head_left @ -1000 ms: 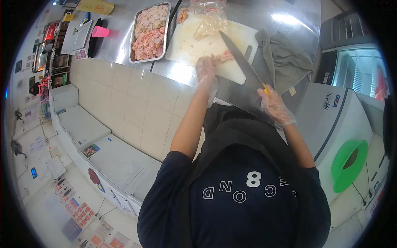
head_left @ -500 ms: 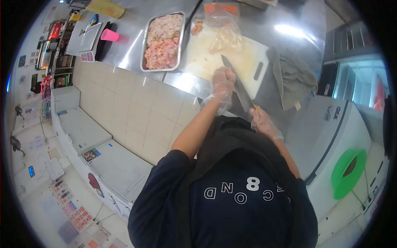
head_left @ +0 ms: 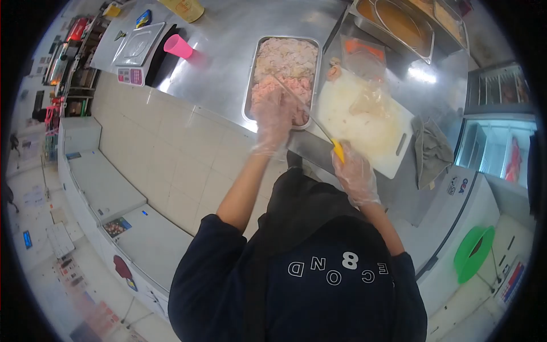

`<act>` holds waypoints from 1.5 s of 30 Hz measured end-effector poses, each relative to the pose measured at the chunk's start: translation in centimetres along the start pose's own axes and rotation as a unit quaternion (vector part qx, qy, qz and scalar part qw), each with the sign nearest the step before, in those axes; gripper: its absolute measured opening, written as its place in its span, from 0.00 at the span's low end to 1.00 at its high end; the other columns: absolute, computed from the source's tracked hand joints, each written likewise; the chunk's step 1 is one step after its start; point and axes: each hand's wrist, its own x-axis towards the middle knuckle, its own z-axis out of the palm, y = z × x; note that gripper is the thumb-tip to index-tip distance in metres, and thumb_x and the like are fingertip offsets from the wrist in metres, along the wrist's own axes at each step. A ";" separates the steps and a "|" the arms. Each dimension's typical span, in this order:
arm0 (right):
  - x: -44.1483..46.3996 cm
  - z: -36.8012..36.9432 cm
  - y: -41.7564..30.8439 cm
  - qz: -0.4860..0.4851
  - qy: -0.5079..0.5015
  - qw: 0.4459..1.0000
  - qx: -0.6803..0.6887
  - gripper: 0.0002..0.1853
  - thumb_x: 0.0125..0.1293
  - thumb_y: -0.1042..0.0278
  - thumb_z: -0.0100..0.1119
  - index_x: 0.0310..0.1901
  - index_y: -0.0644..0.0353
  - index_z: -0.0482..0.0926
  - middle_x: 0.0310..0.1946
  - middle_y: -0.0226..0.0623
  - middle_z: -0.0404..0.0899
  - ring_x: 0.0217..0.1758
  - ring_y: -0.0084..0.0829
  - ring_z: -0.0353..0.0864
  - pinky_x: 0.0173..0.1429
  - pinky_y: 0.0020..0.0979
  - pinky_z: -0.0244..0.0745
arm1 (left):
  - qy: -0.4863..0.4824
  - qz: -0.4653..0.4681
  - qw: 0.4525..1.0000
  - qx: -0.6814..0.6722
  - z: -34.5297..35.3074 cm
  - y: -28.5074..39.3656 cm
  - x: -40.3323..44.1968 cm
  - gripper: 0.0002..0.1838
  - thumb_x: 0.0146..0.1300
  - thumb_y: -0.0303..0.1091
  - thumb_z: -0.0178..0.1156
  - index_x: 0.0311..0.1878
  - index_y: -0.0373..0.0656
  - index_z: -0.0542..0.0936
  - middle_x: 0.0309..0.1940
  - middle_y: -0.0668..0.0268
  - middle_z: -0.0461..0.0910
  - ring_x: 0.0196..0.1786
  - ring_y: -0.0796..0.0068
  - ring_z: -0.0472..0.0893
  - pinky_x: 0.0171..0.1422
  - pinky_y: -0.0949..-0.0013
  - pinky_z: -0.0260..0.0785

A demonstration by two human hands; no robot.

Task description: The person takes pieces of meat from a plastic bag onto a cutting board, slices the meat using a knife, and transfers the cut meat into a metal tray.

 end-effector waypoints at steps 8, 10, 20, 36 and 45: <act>-0.3 5.1 2.0 0.053 0.206 0.977 0.031 0.16 0.73 0.60 0.61 0.53 0.64 0.78 0.40 0.54 0.85 0.44 0.56 0.86 0.48 0.51 0.79 | -0.015 0.148 0.974 0.170 -2.8 -5.1 4.1 0.18 0.70 0.39 0.60 0.57 0.38 0.82 0.55 0.46 0.83 0.61 0.43 0.80 0.69 0.48 0.71; -1.9 5.8 3.5 0.080 0.240 0.966 0.057 0.16 0.72 0.60 0.62 0.52 0.64 0.79 0.40 0.54 0.85 0.43 0.56 0.86 0.48 0.51 0.79 | -0.029 0.182 0.973 0.141 -1.1 -1.5 5.3 0.17 0.70 0.38 0.61 0.56 0.38 0.82 0.53 0.47 0.83 0.60 0.43 0.80 0.68 0.49 0.71; -7.6 10.3 6.3 0.259 0.333 0.899 0.120 0.14 0.72 0.63 0.64 0.51 0.64 0.79 0.35 0.52 0.83 0.40 0.55 0.84 0.46 0.47 0.77 | -0.345 0.363 0.783 0.368 24.9 -3.1 17.6 0.18 0.63 0.36 0.62 0.54 0.42 0.86 0.49 0.50 0.86 0.55 0.51 0.84 0.62 0.51 0.76; -8.7 8.3 9.3 0.310 0.373 0.824 0.293 0.16 0.70 0.61 0.66 0.50 0.66 0.81 0.36 0.50 0.84 0.38 0.43 0.84 0.46 0.42 0.77 | -0.351 -0.132 0.918 -0.129 20.9 0.3 12.8 0.08 0.70 0.32 0.61 0.37 0.40 0.86 0.33 0.64 0.85 0.41 0.73 0.85 0.47 0.67 0.78; -7.9 6.3 12.0 0.276 0.340 0.851 0.290 0.18 0.68 0.63 0.68 0.53 0.67 0.81 0.34 0.52 0.85 0.38 0.48 0.85 0.46 0.44 0.78 | -0.442 -0.102 0.852 -0.261 23.7 5.9 11.2 0.11 0.74 0.37 0.59 0.48 0.40 0.83 0.47 0.69 0.81 0.50 0.77 0.78 0.59 0.71 0.71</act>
